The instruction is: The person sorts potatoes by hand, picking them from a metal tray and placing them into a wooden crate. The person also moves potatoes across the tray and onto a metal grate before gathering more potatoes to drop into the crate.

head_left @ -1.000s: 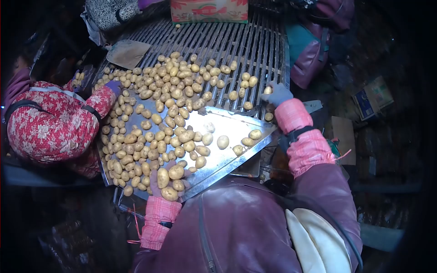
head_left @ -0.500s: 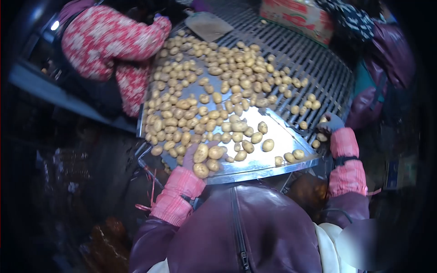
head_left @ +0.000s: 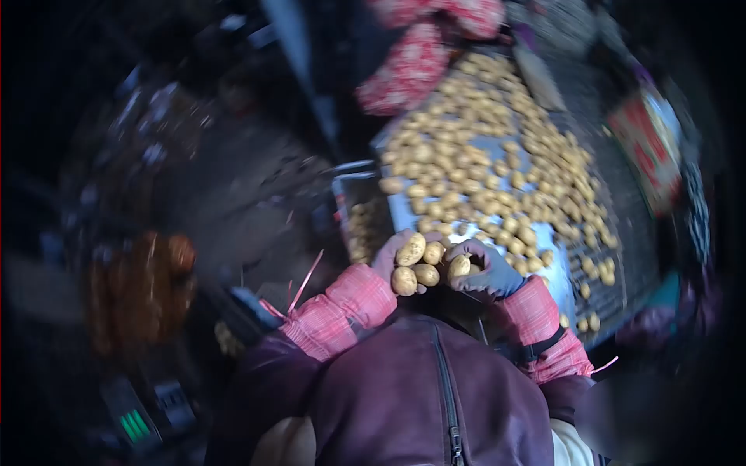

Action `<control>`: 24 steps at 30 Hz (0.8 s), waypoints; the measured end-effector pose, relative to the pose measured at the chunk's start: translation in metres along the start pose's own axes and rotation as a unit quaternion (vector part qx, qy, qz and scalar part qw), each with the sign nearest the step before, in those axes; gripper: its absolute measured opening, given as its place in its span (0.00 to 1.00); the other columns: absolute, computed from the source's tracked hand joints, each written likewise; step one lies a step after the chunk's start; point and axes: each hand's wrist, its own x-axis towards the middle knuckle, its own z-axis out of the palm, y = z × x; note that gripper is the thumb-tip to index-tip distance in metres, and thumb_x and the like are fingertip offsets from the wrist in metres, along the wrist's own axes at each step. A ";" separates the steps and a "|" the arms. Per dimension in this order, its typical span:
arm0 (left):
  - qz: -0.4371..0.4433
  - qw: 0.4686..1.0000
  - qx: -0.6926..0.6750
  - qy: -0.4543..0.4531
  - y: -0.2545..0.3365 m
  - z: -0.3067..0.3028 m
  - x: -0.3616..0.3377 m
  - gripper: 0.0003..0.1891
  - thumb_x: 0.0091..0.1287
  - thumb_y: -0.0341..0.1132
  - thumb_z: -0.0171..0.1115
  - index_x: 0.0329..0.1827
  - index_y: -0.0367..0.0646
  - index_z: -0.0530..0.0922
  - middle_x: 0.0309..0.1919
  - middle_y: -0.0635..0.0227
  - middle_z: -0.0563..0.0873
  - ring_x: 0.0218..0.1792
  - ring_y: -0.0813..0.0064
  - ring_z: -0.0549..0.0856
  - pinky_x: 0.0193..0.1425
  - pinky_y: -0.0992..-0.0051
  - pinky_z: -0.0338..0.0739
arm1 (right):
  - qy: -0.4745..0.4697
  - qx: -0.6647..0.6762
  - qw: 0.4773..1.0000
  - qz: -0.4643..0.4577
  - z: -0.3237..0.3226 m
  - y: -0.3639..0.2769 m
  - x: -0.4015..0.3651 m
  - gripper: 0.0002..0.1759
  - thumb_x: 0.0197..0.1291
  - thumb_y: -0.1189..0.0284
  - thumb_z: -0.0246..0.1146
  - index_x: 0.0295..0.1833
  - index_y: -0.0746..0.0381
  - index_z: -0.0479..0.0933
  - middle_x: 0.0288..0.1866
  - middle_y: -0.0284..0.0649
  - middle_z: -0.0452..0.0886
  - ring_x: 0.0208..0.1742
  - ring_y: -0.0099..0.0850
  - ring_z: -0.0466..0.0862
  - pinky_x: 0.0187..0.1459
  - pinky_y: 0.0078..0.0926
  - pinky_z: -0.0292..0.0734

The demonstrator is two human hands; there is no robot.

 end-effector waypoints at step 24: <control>0.567 0.600 -0.451 0.340 -0.190 -0.261 -0.356 0.28 0.68 0.63 0.55 0.60 0.52 0.75 0.65 0.58 0.77 0.65 0.50 0.76 0.63 0.45 0.75 | -0.533 0.043 0.834 0.135 0.391 0.070 0.207 0.37 0.62 0.78 0.67 0.76 0.60 0.62 0.50 0.36 0.80 0.48 0.24 0.83 0.50 0.26 0.83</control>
